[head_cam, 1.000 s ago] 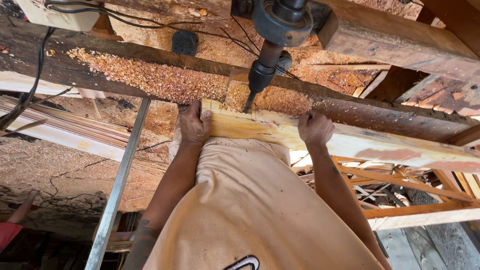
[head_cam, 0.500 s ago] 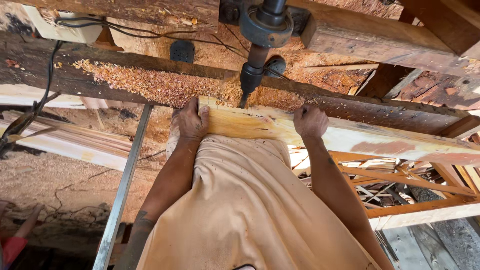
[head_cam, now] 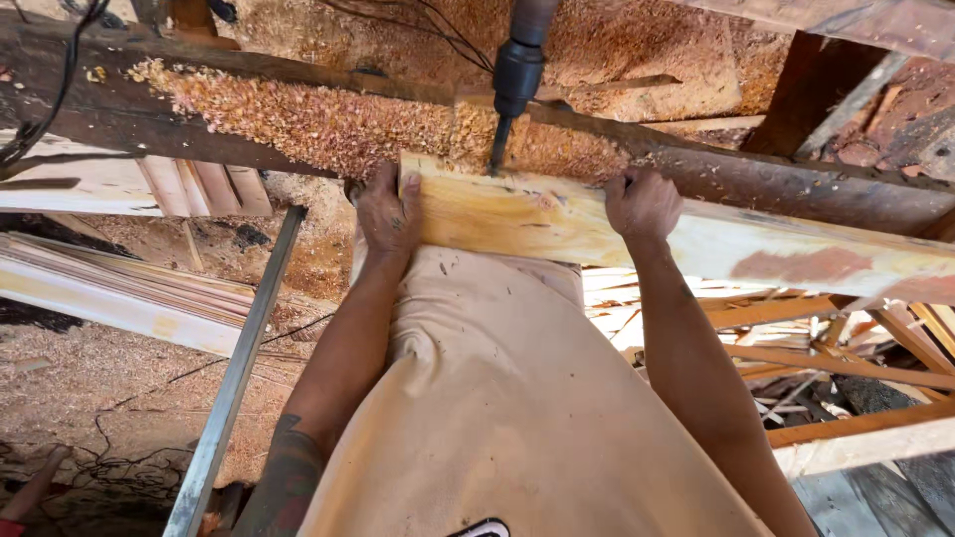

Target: The person uses a mortising machine to cut a series of rectangular slots into a wooden board by hand, sliding the board along a guide to align each subsequent cut.

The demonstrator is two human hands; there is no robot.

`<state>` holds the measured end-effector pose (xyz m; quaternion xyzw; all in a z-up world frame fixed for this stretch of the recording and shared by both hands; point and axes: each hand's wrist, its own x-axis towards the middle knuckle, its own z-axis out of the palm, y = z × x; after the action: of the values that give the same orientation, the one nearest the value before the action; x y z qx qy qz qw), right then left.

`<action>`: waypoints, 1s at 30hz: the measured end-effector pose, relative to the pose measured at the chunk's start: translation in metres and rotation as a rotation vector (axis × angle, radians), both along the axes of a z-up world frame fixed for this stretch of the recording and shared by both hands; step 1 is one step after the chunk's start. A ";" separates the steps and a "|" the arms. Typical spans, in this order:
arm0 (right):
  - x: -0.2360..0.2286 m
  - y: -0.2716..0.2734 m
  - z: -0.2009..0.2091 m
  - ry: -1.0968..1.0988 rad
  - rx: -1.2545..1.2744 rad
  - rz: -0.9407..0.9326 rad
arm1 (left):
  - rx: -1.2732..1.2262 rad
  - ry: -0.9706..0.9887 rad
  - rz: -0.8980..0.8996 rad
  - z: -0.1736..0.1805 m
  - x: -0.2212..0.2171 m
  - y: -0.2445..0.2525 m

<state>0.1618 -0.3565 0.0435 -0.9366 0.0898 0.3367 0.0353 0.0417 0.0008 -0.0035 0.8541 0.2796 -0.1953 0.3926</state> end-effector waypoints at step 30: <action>-0.013 -0.015 -0.008 -0.013 0.089 0.062 | -0.065 0.037 0.016 0.013 -0.001 -0.005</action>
<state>0.1487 -0.3711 0.0355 -0.9387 0.0457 0.3350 0.0670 0.0411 -0.0045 0.0097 0.8349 0.2873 -0.2171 0.4163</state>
